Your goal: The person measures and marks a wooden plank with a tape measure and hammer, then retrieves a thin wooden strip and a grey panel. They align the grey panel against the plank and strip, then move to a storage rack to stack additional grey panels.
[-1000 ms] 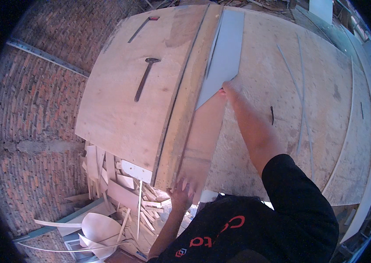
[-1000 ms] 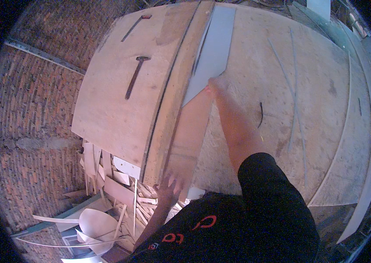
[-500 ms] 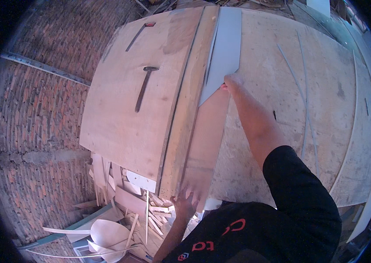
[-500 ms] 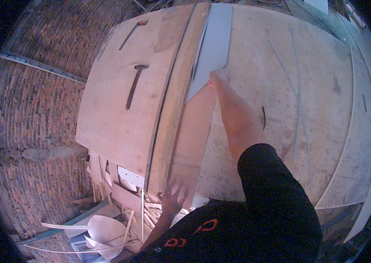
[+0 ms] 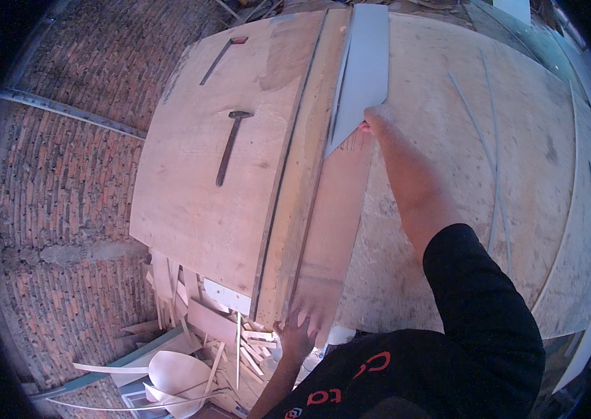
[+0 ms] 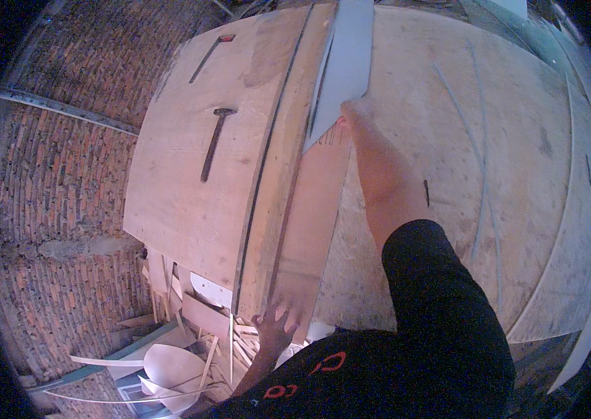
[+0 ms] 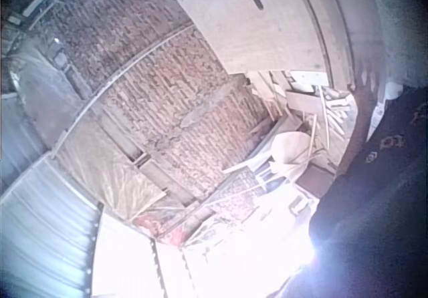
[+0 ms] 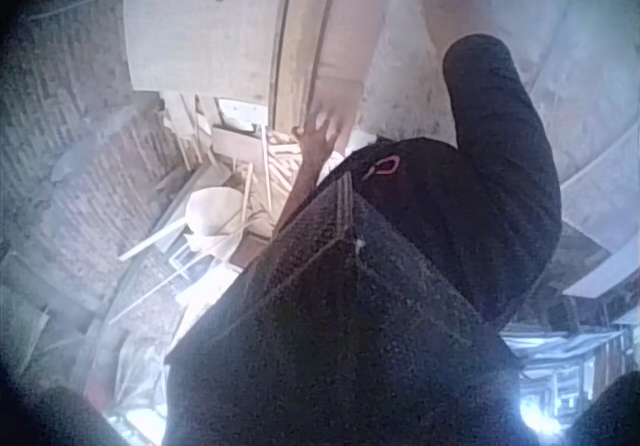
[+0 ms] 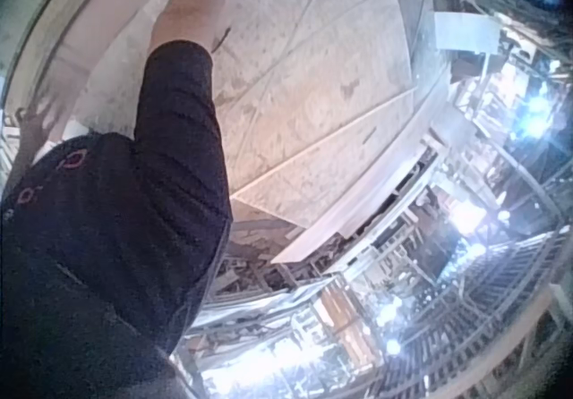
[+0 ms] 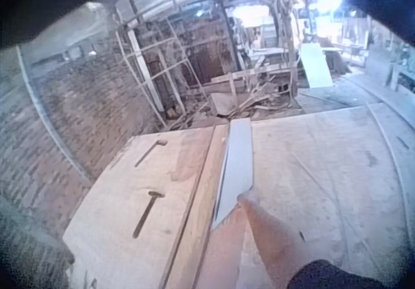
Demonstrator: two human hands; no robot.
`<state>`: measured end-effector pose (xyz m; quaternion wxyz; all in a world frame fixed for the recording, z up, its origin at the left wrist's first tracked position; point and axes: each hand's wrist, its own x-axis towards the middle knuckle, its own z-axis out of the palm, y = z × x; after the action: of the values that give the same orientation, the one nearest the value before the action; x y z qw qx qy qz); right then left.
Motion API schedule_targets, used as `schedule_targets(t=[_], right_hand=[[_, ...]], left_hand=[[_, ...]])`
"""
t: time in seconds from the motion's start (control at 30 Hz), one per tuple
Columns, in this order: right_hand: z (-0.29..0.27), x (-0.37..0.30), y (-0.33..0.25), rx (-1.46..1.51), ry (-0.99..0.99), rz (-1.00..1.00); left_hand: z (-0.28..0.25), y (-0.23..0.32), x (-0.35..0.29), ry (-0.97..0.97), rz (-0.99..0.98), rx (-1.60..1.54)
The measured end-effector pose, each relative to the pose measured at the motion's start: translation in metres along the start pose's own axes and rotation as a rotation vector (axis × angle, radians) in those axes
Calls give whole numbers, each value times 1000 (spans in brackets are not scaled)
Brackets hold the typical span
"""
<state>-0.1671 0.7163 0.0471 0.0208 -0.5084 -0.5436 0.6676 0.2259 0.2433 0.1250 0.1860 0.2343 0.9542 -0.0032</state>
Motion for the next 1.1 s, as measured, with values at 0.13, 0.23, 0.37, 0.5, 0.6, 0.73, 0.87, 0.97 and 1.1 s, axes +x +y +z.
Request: schedule_targets(t=[0.13,0.23,0.37,0.5,0.6,0.73,0.87,0.97,1.1], right_hand=[[4,-2,-9,1,16,14],[7,3,-13,0,-25,8],[0,59,-8,-11,-98,77],[15,57,12,147,-62,-76],[15,70,0,72,-34,90],[17,51,-2,119,-80,39],[3,56,-8,-38,-91,-72],[2,55,-16,-67,-139,-38],[-5,54,3,86,-136,-112]], left_hand=[[-9,7,0,-26,-40,-34],[-10,8,0,-28,-57,-87],[-10,5,1,-36,-33,-31],[-15,7,1,-49,-60,-14],[-16,7,4,-23,-47,-41],[-11,8,2,-12,-69,-44],[-20,12,8,8,-44,-33],[-22,12,5,-27,-60,-47],[-12,10,0,6,-62,-19]])
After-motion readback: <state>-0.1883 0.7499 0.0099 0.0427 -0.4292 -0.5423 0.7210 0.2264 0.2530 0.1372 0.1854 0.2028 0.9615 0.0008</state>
